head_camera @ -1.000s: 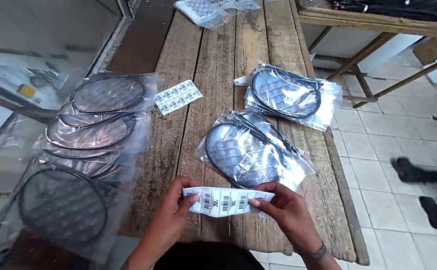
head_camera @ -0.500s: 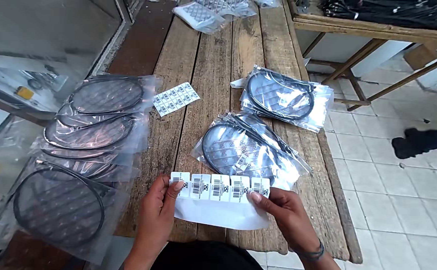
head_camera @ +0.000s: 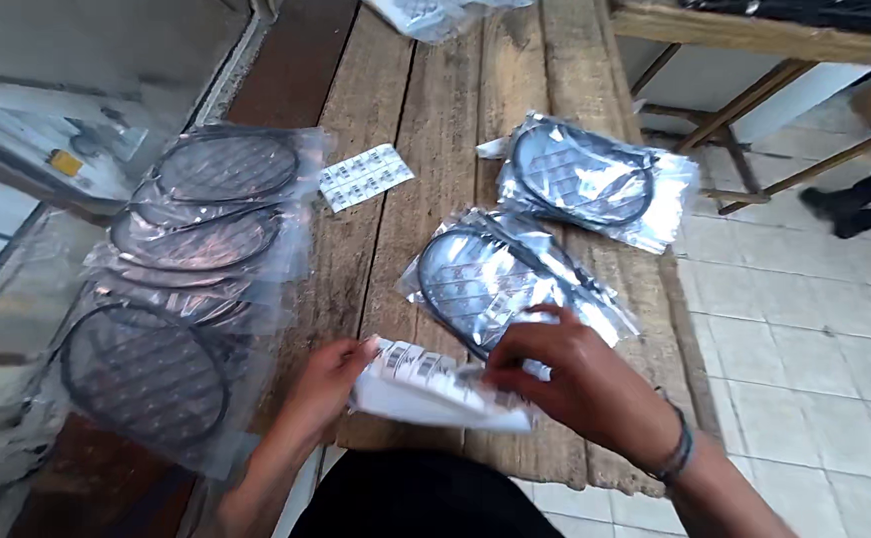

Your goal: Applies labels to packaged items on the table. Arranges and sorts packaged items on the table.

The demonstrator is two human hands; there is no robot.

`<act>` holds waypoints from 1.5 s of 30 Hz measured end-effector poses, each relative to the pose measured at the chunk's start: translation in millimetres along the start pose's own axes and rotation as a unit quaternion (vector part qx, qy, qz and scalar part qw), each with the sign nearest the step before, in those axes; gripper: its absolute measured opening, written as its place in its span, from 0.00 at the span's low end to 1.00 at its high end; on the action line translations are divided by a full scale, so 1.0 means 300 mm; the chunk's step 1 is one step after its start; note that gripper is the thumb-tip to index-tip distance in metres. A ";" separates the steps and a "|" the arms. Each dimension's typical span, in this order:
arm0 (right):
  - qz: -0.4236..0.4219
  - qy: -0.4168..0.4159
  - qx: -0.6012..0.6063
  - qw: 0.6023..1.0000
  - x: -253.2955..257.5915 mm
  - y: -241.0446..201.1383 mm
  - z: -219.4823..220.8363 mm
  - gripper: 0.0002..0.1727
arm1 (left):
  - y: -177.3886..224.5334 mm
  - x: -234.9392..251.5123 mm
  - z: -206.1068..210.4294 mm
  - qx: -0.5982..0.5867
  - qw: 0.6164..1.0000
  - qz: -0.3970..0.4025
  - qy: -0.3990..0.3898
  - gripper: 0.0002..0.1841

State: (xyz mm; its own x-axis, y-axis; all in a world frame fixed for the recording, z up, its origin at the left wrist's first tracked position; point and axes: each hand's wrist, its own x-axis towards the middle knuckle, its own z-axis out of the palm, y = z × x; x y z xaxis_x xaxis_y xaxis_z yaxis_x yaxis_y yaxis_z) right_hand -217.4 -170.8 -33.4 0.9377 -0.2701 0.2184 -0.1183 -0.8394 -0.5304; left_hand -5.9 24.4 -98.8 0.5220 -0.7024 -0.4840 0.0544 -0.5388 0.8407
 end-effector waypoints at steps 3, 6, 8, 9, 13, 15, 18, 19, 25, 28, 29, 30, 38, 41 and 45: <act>-0.095 0.046 0.003 0.994 0.105 -0.174 0.020 0.07 | -0.115 0.020 0.014 -0.118 0.981 -0.134 -0.078 0.16; -0.080 -0.005 0.223 0.971 0.137 -0.326 0.081 0.11 | -0.204 0.020 -0.015 -0.040 0.995 -0.057 -0.069 0.23; -0.035 -0.112 0.347 0.930 0.122 -0.378 0.122 0.19 | -0.107 -0.026 -0.041 0.015 0.998 -0.050 -0.034 0.20; -0.015 -0.162 0.342 0.926 0.111 -0.400 0.126 0.22 | -0.091 -0.031 -0.049 0.028 0.998 -0.045 -0.016 0.19; -0.019 -0.273 0.184 0.944 0.072 -0.457 0.147 0.33 | -0.111 -0.034 -0.078 -0.003 1.000 -0.013 0.019 0.16; -0.023 -0.258 0.152 0.954 0.064 -0.465 0.150 0.44 | -0.119 -0.039 -0.080 -0.025 0.998 0.022 0.048 0.14; -0.004 -0.135 0.145 0.980 0.082 -0.413 0.147 0.45 | -0.115 -0.063 -0.082 -0.021 0.988 0.133 0.081 0.11; -0.002 -0.068 0.139 0.988 0.098 -0.367 0.142 0.38 | -0.103 -0.072 -0.080 -0.007 0.978 0.190 0.091 0.09; -0.011 0.018 0.083 0.996 0.122 -0.042 0.146 0.14 | -0.043 -0.089 -0.052 0.035 0.914 0.389 0.109 0.08; -0.018 0.006 0.090 0.996 0.093 -0.055 0.161 0.13 | -0.024 -0.094 -0.048 0.059 0.911 0.398 0.086 0.09; -0.014 0.004 0.081 0.997 0.087 -0.062 0.160 0.11 | -0.020 -0.094 -0.044 0.066 0.916 0.388 0.082 0.09; -0.015 0.003 0.063 0.998 0.083 -0.066 0.161 0.10 | -0.017 -0.095 -0.038 0.070 0.927 0.360 0.081 0.09; -0.098 0.079 0.020 0.992 0.050 -0.160 0.107 0.08 | -0.079 -0.044 0.032 -0.186 0.964 -0.155 -0.107 0.10; 0.024 0.026 0.244 0.969 -0.046 -0.164 -0.006 0.12 | -0.092 -0.048 0.012 -0.102 0.985 -0.111 -0.089 0.14; 0.088 -0.198 0.211 0.953 -0.159 -0.245 -0.062 0.26 | -0.091 -0.001 0.004 -0.058 0.995 -0.075 -0.026 0.13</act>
State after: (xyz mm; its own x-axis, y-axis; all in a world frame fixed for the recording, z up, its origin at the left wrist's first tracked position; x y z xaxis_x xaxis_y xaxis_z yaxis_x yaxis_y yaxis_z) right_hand -259.4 -105.1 10.5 0.9751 -0.1206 -0.1861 -0.2217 -0.5096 -0.8313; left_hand -8.5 38.8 -121.9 0.4566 -0.6422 -0.6157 0.2285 -0.5842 0.7788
